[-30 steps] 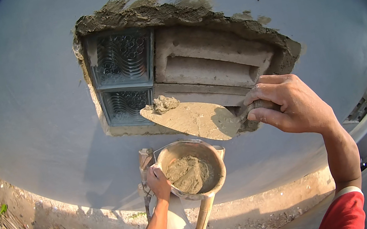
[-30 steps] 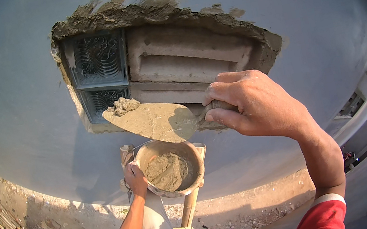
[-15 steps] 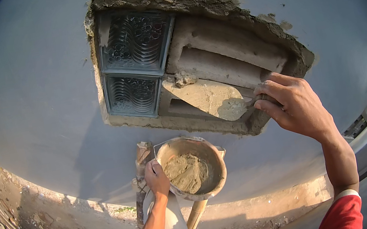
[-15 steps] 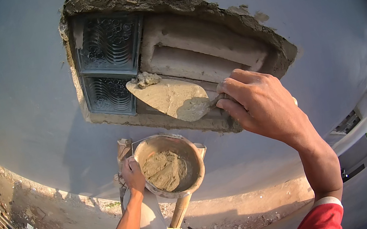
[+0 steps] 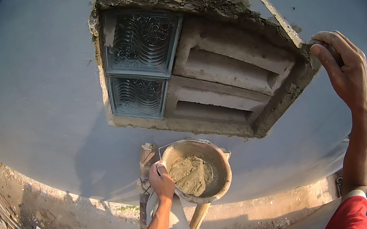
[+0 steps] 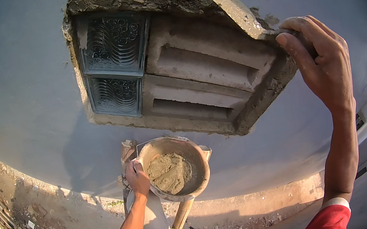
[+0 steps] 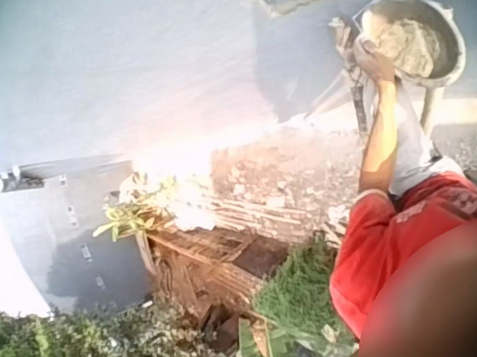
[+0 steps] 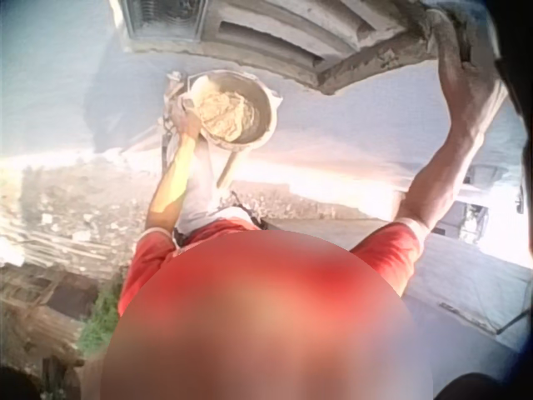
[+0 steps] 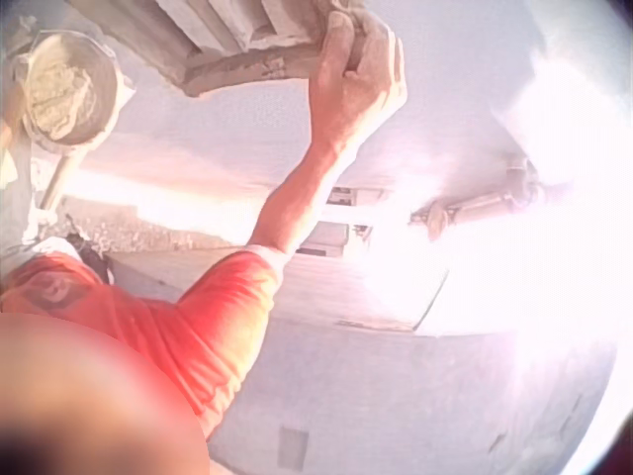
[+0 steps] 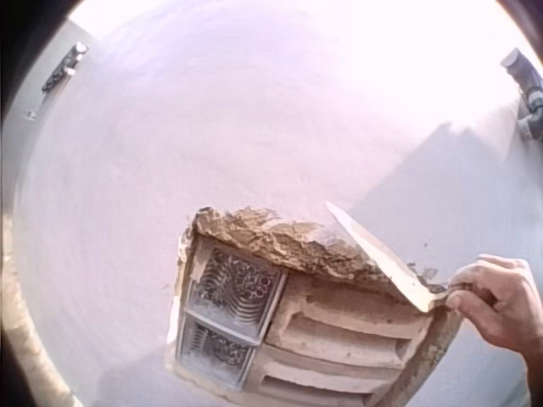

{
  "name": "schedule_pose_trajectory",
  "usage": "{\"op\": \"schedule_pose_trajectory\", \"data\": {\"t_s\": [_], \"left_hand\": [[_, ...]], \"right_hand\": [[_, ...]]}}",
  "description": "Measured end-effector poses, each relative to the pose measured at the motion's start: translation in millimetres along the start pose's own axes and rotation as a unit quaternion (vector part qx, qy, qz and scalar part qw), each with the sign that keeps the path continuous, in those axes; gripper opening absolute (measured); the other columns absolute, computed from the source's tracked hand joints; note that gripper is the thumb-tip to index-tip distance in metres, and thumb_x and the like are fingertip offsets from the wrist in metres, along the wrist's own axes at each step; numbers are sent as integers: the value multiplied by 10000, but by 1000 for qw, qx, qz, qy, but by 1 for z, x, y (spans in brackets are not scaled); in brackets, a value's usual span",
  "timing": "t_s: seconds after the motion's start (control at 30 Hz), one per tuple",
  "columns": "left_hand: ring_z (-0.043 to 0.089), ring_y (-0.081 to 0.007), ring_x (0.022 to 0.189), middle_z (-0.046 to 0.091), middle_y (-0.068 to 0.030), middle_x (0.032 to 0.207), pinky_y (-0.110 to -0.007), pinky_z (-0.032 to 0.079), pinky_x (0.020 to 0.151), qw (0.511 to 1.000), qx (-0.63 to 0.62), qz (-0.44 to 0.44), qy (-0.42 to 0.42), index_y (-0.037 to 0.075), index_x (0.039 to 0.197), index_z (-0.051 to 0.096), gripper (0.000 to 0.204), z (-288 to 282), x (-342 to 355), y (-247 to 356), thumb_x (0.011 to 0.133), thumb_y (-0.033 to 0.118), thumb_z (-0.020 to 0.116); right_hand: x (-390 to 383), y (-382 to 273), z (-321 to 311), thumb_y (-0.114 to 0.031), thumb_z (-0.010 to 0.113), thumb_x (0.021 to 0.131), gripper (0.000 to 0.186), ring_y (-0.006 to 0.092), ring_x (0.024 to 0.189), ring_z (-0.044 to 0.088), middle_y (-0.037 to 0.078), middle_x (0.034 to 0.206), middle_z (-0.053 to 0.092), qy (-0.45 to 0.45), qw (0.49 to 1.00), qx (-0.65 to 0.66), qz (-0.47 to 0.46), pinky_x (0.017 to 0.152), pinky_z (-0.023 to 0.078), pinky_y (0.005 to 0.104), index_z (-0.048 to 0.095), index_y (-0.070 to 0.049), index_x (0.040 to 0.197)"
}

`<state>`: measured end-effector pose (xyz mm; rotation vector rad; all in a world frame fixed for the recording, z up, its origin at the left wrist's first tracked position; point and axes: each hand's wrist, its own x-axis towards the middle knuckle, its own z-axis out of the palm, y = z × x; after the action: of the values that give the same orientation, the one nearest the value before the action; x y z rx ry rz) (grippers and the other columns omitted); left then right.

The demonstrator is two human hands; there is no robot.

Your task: The person scoops cement from a bucket with a trowel and applies it around a wall vent, smoothing the edges repeatedly. The person works on the perimeter of the vent, adding and leveling cement to create a finished border.

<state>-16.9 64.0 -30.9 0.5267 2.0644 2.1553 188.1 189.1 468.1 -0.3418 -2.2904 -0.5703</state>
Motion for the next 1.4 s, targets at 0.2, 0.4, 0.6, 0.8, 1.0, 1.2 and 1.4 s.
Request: {"op": "schedule_pose_trajectory", "data": {"t_s": [0.2, 0.4, 0.6, 0.8, 1.0, 1.2, 1.4], "left_hand": [[670, -364, 909, 699, -216, 973, -455, 504, 876, 999, 29, -24, -10, -52, 1093, 688, 348, 1, 2, 2, 1060, 245, 509], [687, -397, 892, 719, -236, 960, -473, 511, 832, 999, 43, 20, -18, -42, 1092, 686, 337, -2, 1, 2, 1072, 243, 506], [660, -339, 807, 702, -202, 887, -447, 503, 786, 999, 45, 5, -27, -41, 1047, 688, 340, -4, 2, 13, 1077, 237, 495], [652, -325, 799, 694, -192, 870, -447, 497, 775, 999, 39, 16, -3, -42, 1041, 686, 336, -1, 2, 13, 1073, 236, 501], [655, -330, 818, 698, -192, 879, -448, 496, 787, 999, 48, -1, -12, -44, 1033, 683, 332, -2, 2, 13, 1067, 234, 505], [649, -335, 835, 693, -198, 898, -454, 487, 804, 999, 48, 5, 3, -43, 1030, 675, 344, -1, 1, 17, 1062, 248, 495], [646, -351, 844, 685, -207, 905, -462, 482, 803, 998, 65, -7, -15, -50, 1043, 667, 366, -3, 1, 10, 1068, 266, 486]], "right_hand": [[-45, 4, 14, -210, 787, 903, 234, 239, 663, 648, 149, 802, 707, -175, 974, 88, 114, 659, 500, 386, 731, 2, 985], [-131, -22, 113, -200, 717, 919, 246, 366, 772, 725, 234, 807, 715, -529, 844, 51, 74, 744, 546, 485, 739, 43, 944], [-180, -57, 178, -117, 693, 875, 182, 367, 931, 754, 237, 994, 730, -528, 845, 15, -81, 805, 606, 478, 750, 25, 973], [-180, -79, 208, -49, 665, 817, 138, 359, 894, 771, 239, 985, 736, -501, 848, -19, -169, 759, 624, 464, 772, 12, 879], [-191, -85, 215, -157, 668, 860, 194, 390, 855, 764, 239, 909, 749, -584, 803, 83, -84, 767, 615, 486, 755, 15, 882], [-225, -54, 225, -260, 684, 894, 278, 398, 863, 735, 234, 910, 746, -549, 798, 249, -10, 786, 579, 498, 748, -5, 982], [-268, -18, 211, -342, 703, 932, 356, 435, 798, 670, 201, 867, 707, -503, 738, 409, 189, 749, 515, 524, 720, 6, 1002]]}}
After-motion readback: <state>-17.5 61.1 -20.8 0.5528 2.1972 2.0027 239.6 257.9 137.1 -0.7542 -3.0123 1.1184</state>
